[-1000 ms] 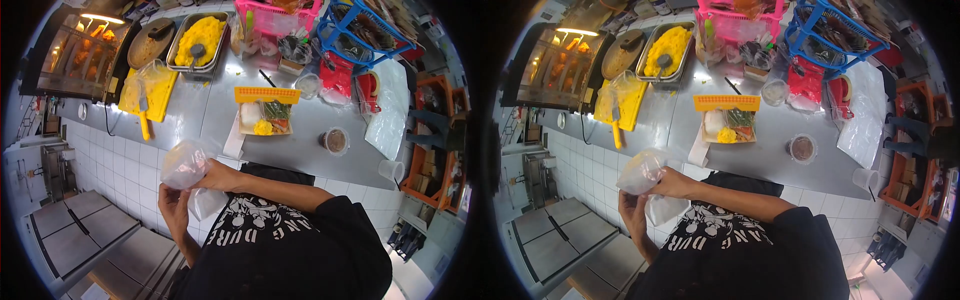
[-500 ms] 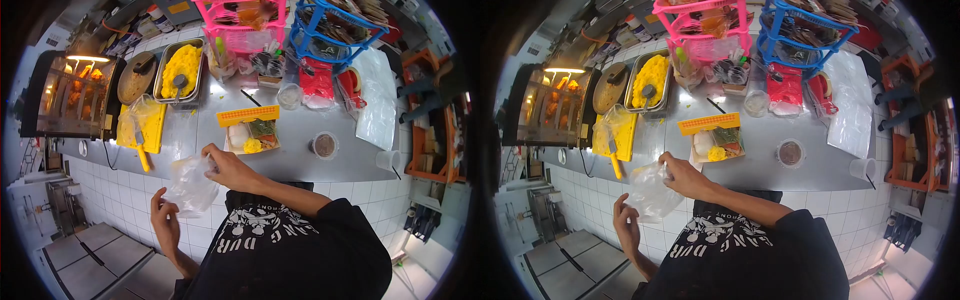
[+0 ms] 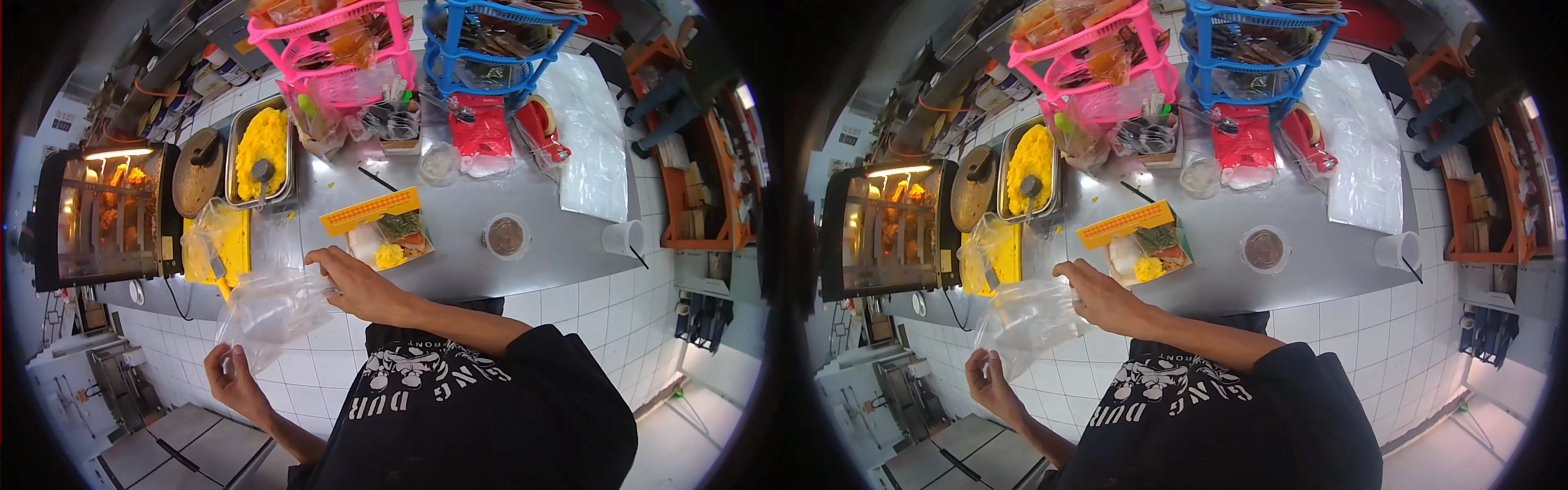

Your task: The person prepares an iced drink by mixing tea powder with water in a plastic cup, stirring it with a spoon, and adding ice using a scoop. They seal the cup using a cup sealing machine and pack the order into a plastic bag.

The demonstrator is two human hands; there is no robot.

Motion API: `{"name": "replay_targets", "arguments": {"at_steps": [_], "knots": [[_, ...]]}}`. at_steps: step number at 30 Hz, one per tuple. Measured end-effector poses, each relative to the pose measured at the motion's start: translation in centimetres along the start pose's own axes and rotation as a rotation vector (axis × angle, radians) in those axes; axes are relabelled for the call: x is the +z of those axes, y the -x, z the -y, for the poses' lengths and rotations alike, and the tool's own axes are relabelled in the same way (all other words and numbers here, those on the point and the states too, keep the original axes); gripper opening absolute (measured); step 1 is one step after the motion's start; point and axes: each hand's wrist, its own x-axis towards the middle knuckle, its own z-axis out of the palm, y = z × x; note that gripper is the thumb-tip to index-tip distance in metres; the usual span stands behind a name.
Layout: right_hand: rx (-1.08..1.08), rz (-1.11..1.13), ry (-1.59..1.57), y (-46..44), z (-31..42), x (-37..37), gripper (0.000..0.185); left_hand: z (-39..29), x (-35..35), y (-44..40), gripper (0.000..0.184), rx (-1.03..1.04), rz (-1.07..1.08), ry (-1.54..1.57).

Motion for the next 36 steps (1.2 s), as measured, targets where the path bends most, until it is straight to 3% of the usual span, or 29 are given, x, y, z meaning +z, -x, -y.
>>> {"name": "replay_targets", "arguments": {"at_steps": [5, 7, 8, 10, 13, 15, 16, 18, 20, 22, 23, 24, 26, 28, 32, 34, 36], "knots": [[-0.026, -0.06, 0.082, -0.1, 0.1, -0.2, 0.036, -0.1, -0.2, -1.0, 0.004, 0.259, 0.071, -0.118], [-0.022, -0.074, 0.104, -0.7, -0.3, -1.0, 0.03, -0.2, -1.4, -1.6, 0.019, 0.418, 0.331, -0.119], [0.028, -0.024, 0.107, -1.3, -0.6, -1.9, 0.027, -0.5, -1.6, -1.8, 0.019, 0.419, 0.328, -0.12], [0.071, 0.031, 0.11, -1.8, -0.4, -2.6, 0.024, -1.5, -1.6, -2.3, 0.034, 0.487, 0.372, -0.474], [0.197, 0.098, 0.199, -2.0, 0.5, -2.3, 0.026, -1.8, -1.0, -2.0, 0.048, 0.343, 0.3, -0.415], [-0.246, -0.501, 0.465, -1.5, 1.4, -0.1, 0.028, -2.9, 0.2, -1.1, 0.05, 0.312, 0.291, -0.341], [-0.245, -0.501, 0.467, -1.4, 1.9, 0.2, 0.028, -3.4, 0.8, -0.5, 0.053, 0.275, 0.286, -0.267], [-0.559, -0.251, 0.452, -1.1, 3.1, 0.7, 0.035, -4.3, 1.3, 0.1, 0.059, 0.223, 0.373, -0.267], [-0.614, -0.213, 0.467, -1.1, 3.1, 1.2, 0.037, -5.1, 1.8, 0.4, 0.059, 0.349, 0.374, -0.345], [-0.413, -0.082, 0.111, -1.6, 2.9, 0.9, 0.036, -4.4, 1.1, 0.1, 0.058, 0.279, 0.381, -0.371], [-0.36, -0.219, -0.141, -1.9, 3.1, 0.6, 0.034, -4.3, 1.0, -0.1, 0.057, 0.353, 0.398, -0.47], [-0.357, -0.215, -0.138, -2.2, 3.1, -0.2, 0.034, -4.2, 0.9, -0.1, 0.056, 0.426, 0.414, -0.568], [0.068, -0.061, -0.606, -2.8, 2.8, -2.5, 0.03, -3.0, 0.3, 0.1, 0.054, 0.412, 0.435, -0.577], [0.15, -0.044, -0.602, -3.2, 0.7, -3.2, 0.033, -1.4, -0.4, 0.0, 0.051, 0.494, 0.554, -0.506], [0.253, -0.018, -0.718, -2.7, 1.0, -5.8, 0.046, -1.1, -0.7, -0.8, 0.05, 0.383, 0.395, -0.47], [0.285, -0.003, -0.823, -1.5, 1.0, -8.0, 0.04, -1.8, -1.5, -0.9, 0.074, 0.25, 0.337, -0.401], [0.09, -0.194, -0.435, 0.0, 0.5, -10.3, 0.028, -0.5, -2.5, -0.9, 0.084, 0.231, 0.244, -0.331]]}}
